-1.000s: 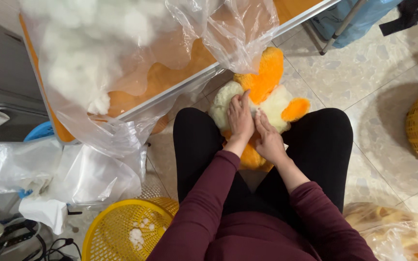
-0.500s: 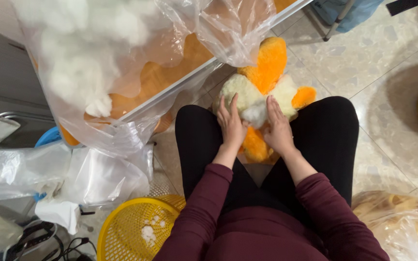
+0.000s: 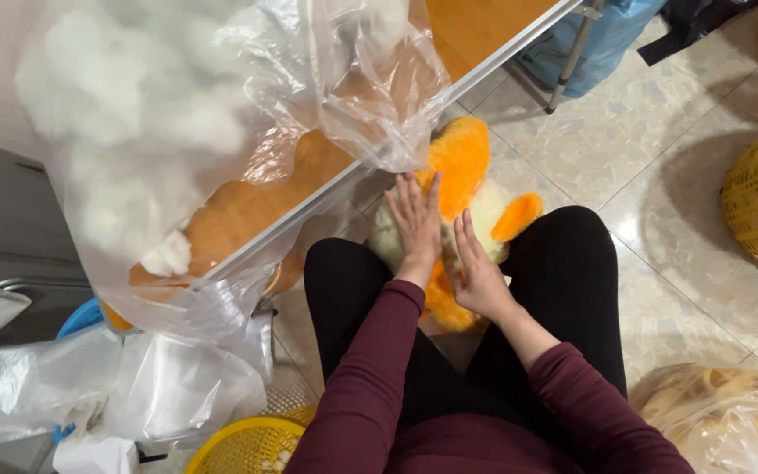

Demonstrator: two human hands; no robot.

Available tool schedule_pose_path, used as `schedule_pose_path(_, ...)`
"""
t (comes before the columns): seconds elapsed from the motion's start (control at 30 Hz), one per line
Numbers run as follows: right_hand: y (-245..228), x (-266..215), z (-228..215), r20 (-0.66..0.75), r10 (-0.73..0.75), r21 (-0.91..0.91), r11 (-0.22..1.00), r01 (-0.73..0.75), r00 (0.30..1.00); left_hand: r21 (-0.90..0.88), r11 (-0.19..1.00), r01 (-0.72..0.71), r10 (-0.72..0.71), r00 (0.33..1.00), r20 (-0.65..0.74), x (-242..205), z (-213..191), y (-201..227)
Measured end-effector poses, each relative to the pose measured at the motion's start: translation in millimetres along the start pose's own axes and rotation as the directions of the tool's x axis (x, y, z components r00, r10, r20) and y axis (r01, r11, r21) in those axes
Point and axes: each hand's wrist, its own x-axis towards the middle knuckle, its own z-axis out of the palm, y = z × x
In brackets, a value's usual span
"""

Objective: The person sits on the floor and stuffs white cotton-like filling into an orange plush toy. They repeatedly pull filling from a nearby plastic bag and press it into the opening of the toy, adjusting the shape with both hands.

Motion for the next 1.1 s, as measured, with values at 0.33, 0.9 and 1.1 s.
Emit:
schedule_pose_path(0.33, 40.9, -3.0, 23.9, -0.245, 0.086, -0.031, 0.995, -0.096, 0.966, -0.443, 0.893, 0.079, -0.079, 0.997, 0.019, -56.5, -33.9, -9.7)
schedule_pose_path(0.9, 25.4, -2.3, 5.9, -0.195, 0.082, 0.115, 0.992, -0.06, 0.977, -0.07, 0.984, -0.161, 0.176, 0.912, 0.371, -30.0, -43.7, 14.9)
schedule_pose_path(1.1, 18.7, -0.2, 5.8, -0.177, 0.028, 0.123, 0.992, -0.007, 0.984, -0.085, 0.919, -0.384, 0.388, 0.921, 0.033, -4.7, -27.8, -12.3)
